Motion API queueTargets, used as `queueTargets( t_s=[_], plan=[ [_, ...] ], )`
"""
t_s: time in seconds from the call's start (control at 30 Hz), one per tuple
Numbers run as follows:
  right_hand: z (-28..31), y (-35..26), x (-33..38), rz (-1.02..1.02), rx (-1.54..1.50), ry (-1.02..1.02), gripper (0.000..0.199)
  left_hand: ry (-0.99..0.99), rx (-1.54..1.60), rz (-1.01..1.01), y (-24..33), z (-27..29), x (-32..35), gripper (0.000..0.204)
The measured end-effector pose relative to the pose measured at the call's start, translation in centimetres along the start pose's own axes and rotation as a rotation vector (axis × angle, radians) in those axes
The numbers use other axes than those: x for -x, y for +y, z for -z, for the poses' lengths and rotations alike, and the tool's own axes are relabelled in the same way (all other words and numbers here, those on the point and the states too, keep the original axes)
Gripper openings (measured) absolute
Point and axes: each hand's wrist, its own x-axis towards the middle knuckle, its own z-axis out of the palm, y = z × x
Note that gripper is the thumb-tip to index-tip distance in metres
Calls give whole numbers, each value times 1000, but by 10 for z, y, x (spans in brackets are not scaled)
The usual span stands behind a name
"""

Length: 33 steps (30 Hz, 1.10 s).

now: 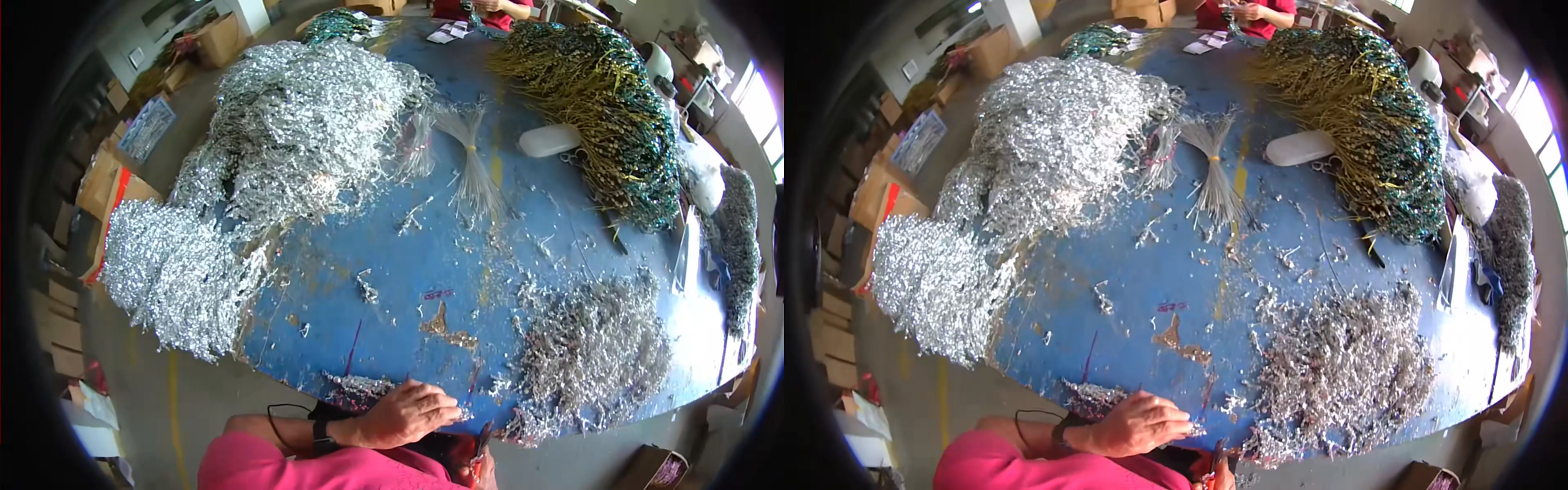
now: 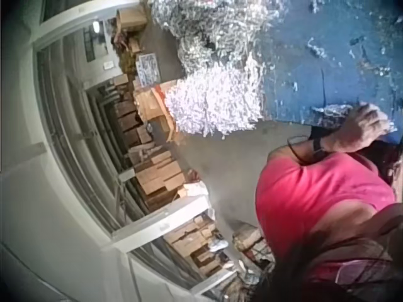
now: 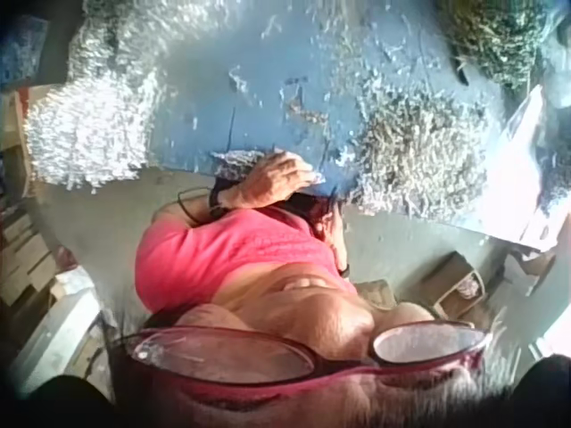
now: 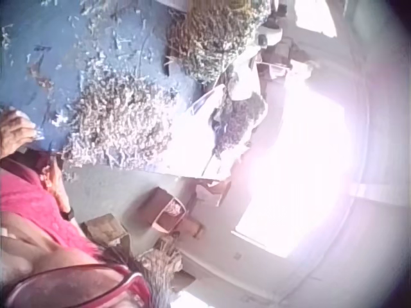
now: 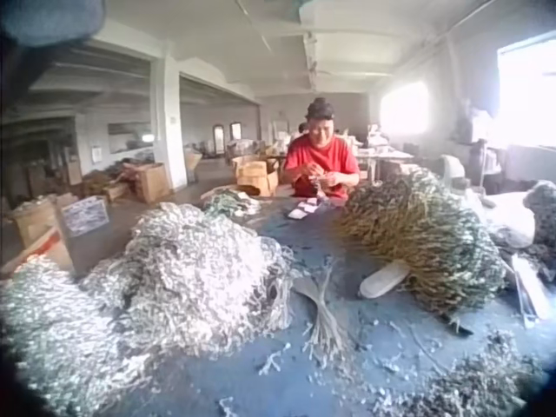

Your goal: Cutting strips of silver plastic tinsel using red-handled scissors at a manufacturing workbench.

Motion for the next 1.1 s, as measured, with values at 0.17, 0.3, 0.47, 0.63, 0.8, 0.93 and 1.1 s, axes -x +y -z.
queueTargets(
  t_s=[0.17, 0.3, 0.47, 0.63, 0.8, 0.93, 1.1],
  plan=[
    [3, 0, -7, 61, -234, -60, 64, 32, 24, 0, -2, 1, -8, 32],
    [3, -1, -2, 98, -142, -97, 75, 16, 15, -19, -2, 2, -4, 30],
    [-13, -15, 2, 367, 272, 25, 60, 32, 33, 7, 8, 4, 8, 28],
    [-16, 5, -14, 59, -169, 147, 51, 36, -19, -80, -4, -2, -5, 21],
    [-24, -89, 1, 201, 340, 67, 56, 129, 1, -25, -6, 7, -22, 28],
    [-22, -102, 10, 90, 498, 92, 54, 120, 27, -32, -7, 2, -24, 25],
    [-30, -108, 27, 103, 511, 122, 54, 118, 20, -73, -1, 0, -17, 24]
  ],
)
